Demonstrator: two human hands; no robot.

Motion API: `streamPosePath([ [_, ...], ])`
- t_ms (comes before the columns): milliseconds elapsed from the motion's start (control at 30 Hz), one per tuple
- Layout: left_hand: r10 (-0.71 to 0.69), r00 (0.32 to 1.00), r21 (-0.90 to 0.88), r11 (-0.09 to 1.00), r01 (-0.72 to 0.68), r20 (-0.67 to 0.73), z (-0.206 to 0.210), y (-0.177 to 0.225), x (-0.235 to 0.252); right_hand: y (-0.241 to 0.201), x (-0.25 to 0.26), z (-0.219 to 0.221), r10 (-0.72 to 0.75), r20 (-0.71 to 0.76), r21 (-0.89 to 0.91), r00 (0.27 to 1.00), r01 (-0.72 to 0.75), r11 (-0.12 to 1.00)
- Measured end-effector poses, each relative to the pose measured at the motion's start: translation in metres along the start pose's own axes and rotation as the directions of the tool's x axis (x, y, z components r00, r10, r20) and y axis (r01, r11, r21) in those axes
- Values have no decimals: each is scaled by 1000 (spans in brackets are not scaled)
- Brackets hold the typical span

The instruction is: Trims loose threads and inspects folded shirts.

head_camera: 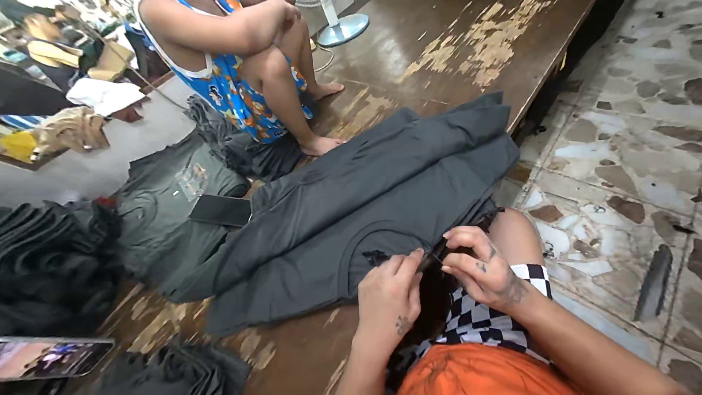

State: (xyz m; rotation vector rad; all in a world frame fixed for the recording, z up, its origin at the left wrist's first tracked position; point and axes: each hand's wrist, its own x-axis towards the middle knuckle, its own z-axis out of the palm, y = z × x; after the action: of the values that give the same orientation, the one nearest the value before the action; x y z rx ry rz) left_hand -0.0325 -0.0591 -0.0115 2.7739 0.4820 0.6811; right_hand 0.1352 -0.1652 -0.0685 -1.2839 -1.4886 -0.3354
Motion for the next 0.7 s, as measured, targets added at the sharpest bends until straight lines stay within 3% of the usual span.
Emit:
streamPosePath([
  [133, -112, 994, -33, 993, 112, 16, -5, -2, -2, -23, 3, 3, -57, 32, 114, 998, 53, 992],
  [200, -258, 966, -154, 955, 253, -13, -18, -9, -8, -40, -2, 6, -96, 225, 138, 970, 66, 988],
  [267, -378, 917, -222, 912, 344, -130, -37, -23, -16, -53, -9, 16, -139, 448, 139, 883, 85, 987],
  [367, -540, 823, -175, 840, 514, -176, -64, -42, -29, -52, -4, 40, -274, 463, 249, 843, 172, 953],
  [433, -673, 738, -88, 739, 668, -43, -69, -44, -33, -52, 16, 59, -315, 362, 317, 877, 202, 927],
  [500, -785, 596, -4, 605, 797, 169, -63, -46, -32, -49, 33, 80, -285, 319, 362, 904, 162, 918],
  [533, -809, 550, 30, 567, 823, 205, -58, -47, -32, -46, 38, 89, -254, 341, 375, 905, 117, 920],
  [600, -810, 577, -51, 575, 816, 101, -54, -50, -41, -39, 41, 106, -155, 415, 326, 897, 12, 945],
  [700, -773, 621, -511, 588, 627, -128, -49, -54, -57, -42, 51, 110, -10, 489, 229, 872, -117, 966],
])
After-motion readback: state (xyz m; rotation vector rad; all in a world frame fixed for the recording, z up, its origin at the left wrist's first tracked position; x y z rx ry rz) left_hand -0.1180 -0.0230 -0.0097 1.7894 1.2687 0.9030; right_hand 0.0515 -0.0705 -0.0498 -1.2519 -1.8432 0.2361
